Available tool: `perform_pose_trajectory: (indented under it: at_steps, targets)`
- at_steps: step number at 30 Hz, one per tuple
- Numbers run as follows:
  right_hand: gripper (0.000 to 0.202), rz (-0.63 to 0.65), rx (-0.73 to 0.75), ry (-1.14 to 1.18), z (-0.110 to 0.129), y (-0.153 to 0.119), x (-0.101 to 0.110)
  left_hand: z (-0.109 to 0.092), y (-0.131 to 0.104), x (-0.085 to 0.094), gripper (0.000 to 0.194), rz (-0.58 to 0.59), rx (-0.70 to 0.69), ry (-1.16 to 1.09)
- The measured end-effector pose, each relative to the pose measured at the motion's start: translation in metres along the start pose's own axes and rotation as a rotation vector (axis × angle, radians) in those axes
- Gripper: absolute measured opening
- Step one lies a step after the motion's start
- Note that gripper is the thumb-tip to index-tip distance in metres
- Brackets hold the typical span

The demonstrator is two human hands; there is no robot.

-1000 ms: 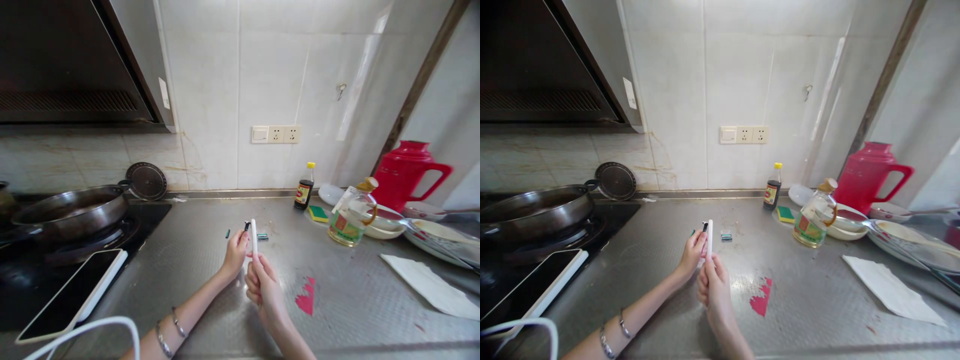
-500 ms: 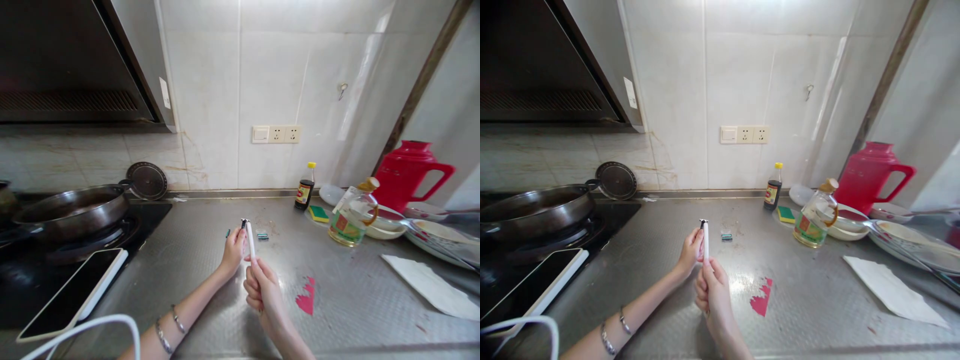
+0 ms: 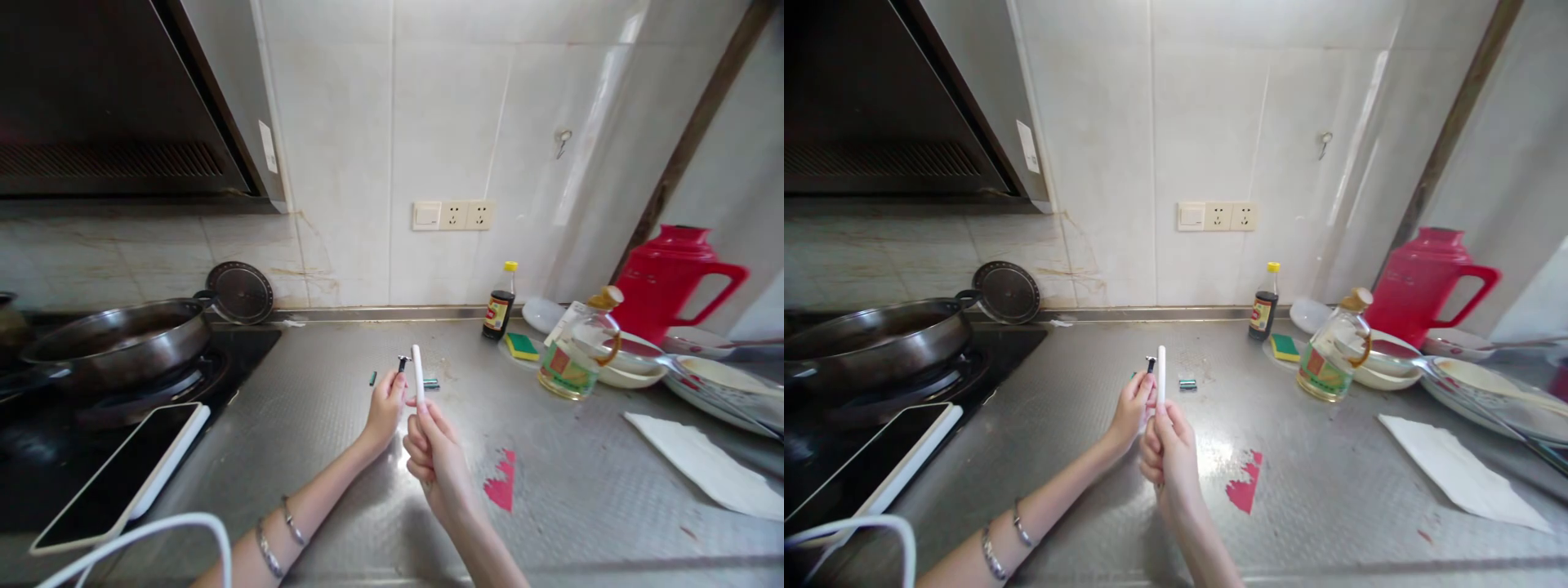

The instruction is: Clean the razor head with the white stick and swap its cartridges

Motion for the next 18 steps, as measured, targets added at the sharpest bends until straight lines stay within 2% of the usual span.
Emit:
perform_pose_trajectory:
  at_steps: [6,12,18]
  targets:
    - [0.043,-0.061,-0.028,-0.004,-0.011,-0.003,0.007,0.001,-0.001,-0.001,0.036,0.020,0.007,0.035]
    - [0.043,-0.038,0.023,0.008,0.002,-0.001,0.002,-0.001,-0.002,-0.001,0.035,-0.005,-0.030,0.080]
    - [0.041,-0.048,-0.023,-0.016,-0.006,-0.006,0.005,-0.002,-0.003,-0.002,0.035,0.011,-0.033,0.088]
Point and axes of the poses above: each hand's wrist, its own y-axis towards the middle knuckle, its own x-axis out of the back of the hand, z = x × y, the point moved 8 cm from there along y, towards the middle knuckle, and after that the axes turned 11 degrees about y, right-handed, at the moved point
